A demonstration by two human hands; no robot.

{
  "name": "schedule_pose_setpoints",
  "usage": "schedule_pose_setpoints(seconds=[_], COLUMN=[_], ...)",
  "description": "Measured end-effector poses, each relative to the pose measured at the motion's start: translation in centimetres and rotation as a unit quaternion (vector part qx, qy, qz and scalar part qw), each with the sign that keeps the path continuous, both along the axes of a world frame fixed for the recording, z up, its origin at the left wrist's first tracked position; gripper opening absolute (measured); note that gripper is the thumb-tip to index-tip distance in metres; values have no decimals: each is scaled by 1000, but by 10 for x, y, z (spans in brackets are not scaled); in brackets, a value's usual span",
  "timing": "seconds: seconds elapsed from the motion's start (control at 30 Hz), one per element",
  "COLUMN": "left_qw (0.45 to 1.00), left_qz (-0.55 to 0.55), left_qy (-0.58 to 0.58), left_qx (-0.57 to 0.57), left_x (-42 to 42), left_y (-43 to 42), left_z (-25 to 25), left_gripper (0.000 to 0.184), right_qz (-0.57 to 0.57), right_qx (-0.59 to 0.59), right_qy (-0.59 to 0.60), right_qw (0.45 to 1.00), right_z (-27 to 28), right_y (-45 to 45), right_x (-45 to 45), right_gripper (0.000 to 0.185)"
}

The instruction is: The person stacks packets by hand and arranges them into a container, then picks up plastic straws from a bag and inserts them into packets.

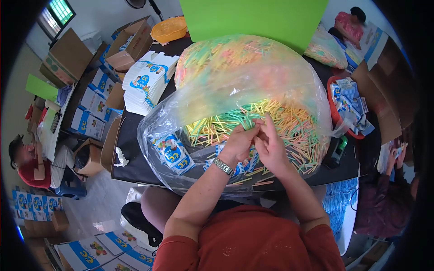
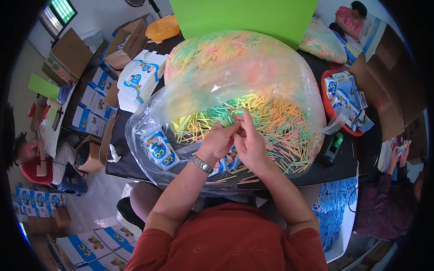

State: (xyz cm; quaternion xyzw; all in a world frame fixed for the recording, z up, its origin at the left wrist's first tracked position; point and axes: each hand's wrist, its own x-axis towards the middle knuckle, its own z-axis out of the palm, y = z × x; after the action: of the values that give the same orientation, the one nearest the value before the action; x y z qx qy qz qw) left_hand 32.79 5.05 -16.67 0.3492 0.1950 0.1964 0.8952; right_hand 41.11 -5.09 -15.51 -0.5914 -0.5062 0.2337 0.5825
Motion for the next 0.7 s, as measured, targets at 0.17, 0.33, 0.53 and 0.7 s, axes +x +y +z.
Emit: schedule_pose_setpoints(seconds=[0.17, 0.33, 0.53, 0.7], left_qw=[992, 995, 876, 949], left_qz=[-16, -55, -197, -256], left_qy=[-71, 51, 84, 123], left_qx=[-104, 71, 432, 135], left_x=[1, -7, -25, -31], left_y=[-3, -40, -58, -74], left_z=[-3, 5, -8, -1], left_gripper=[21, 30, 31, 33], right_qz=[-163, -26, 45, 34], right_qx=[67, -86, 37, -129], right_qy=[-424, -482, -354, -332], right_qw=[888, 871, 933, 934], right_z=[27, 36, 53, 26], right_y=[-28, -31, -54, -82], right_x=[1, 27, 21, -9], right_gripper=[75, 95, 72, 19])
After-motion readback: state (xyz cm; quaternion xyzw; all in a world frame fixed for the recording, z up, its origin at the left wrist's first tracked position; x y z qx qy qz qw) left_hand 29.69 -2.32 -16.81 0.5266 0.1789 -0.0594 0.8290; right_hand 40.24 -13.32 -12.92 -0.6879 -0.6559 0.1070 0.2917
